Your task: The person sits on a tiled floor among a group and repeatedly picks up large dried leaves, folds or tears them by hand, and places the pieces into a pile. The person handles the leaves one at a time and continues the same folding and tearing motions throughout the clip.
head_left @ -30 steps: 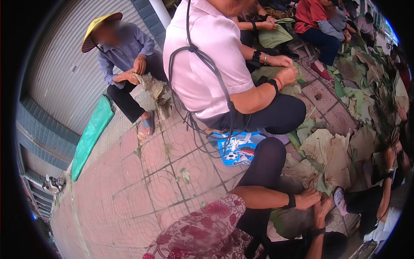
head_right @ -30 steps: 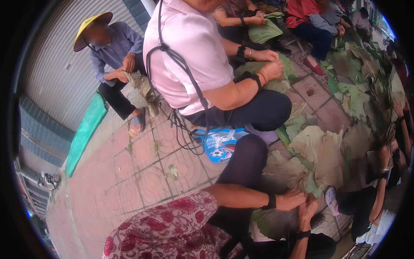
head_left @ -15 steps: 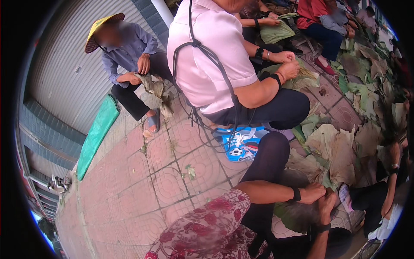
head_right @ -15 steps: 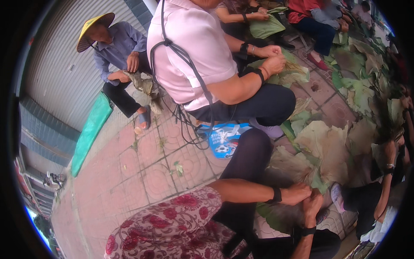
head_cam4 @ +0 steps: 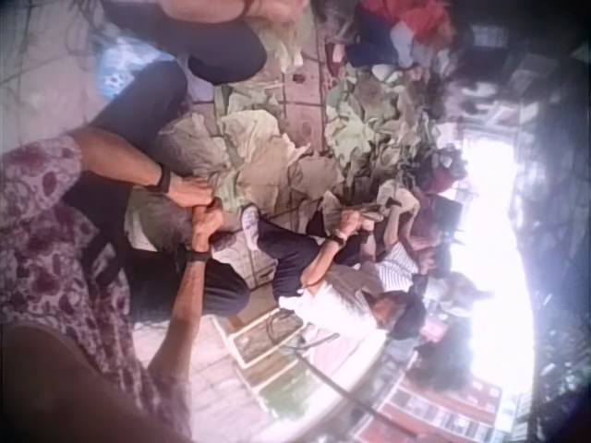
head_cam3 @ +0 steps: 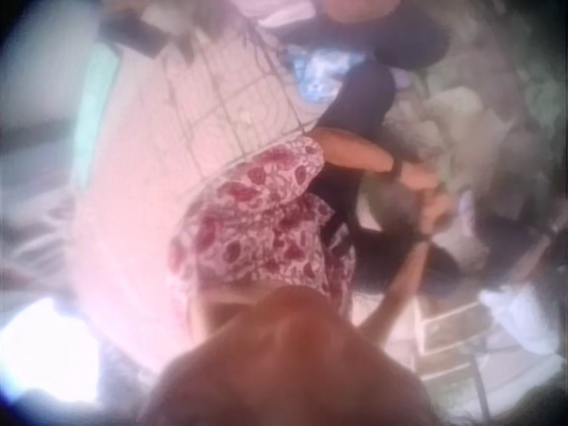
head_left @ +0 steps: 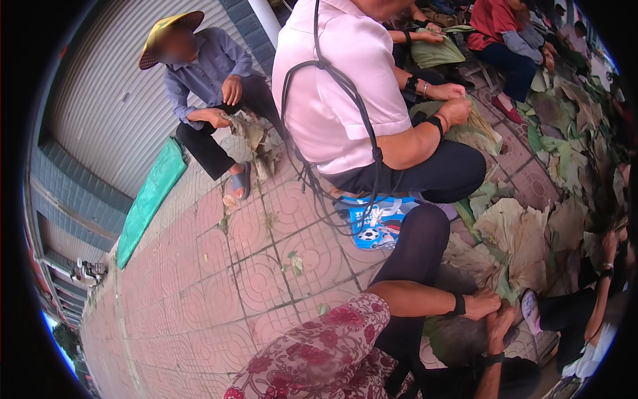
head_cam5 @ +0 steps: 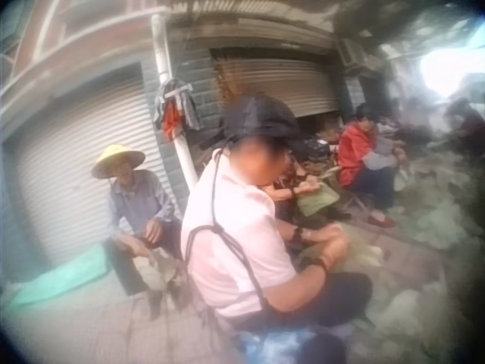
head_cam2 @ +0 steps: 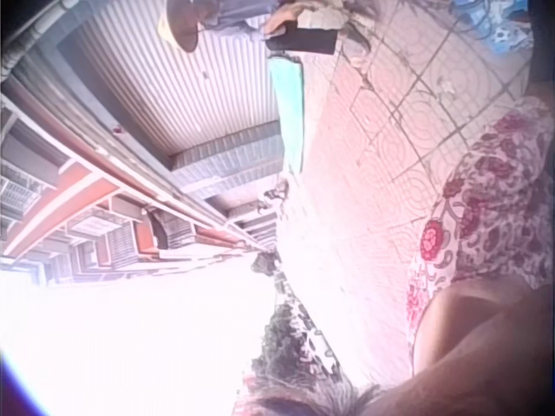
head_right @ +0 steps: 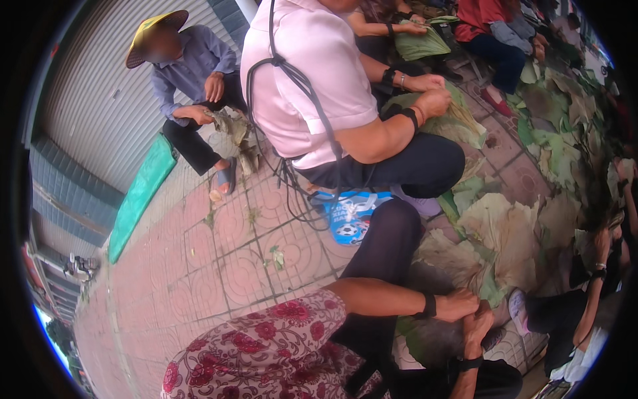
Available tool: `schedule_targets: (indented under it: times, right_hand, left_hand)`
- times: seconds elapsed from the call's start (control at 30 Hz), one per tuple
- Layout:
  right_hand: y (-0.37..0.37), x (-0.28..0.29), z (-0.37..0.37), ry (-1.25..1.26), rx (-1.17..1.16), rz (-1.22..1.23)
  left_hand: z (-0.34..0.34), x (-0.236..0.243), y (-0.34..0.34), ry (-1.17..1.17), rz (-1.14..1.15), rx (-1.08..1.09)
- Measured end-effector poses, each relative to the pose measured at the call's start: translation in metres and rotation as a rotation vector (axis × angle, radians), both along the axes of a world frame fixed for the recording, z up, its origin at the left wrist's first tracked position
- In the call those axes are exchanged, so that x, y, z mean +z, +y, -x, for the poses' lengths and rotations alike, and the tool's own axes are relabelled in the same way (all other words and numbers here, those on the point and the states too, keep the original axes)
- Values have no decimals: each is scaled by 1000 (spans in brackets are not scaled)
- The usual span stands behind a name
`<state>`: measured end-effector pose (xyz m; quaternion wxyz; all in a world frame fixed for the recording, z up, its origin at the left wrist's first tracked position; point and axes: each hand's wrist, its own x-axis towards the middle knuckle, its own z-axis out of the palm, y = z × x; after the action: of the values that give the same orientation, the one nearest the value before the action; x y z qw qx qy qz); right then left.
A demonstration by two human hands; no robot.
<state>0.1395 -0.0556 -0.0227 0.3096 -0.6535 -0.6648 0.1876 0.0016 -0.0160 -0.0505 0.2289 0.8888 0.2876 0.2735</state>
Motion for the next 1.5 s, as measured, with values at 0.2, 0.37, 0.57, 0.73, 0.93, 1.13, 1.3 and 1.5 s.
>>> schedule_targets:
  times: [0.2, 0.37, 0.57, 0.73, 0.93, 1.13, 1.3, 1.5]
  right_hand:
    - [1, 9, 11, -17, 37, -30]
    - [3, 7, 15, -37, 67, -41]
    - [3, 12, 17, -50, 80, -17]
    - [4, 4, 19, 46, 105, -46]
    - [-1, 3, 16, -140, 129, 38]
    - [-2, 14, 24, -47, 161, 94]
    - [-1, -3, 20, -85, 197, 34]
    - [-1, -7, 19, -59, 212, 52]
  left_hand:
    - [14, 11, -3, 95, 32, -18]
    - [26, 22, -4, 163, 29, -50]
    - [40, 50, -1, 101, 45, -18]
    - [92, 164, -12, -220, 179, 72]
    - [228, 268, -69, -646, 377, 545]
    - [357, 247, -79, -754, 110, 1127]
    - [514, 159, -93, -257, -159, 1618]
    - [649, 115, -104, -57, -137, 1847]
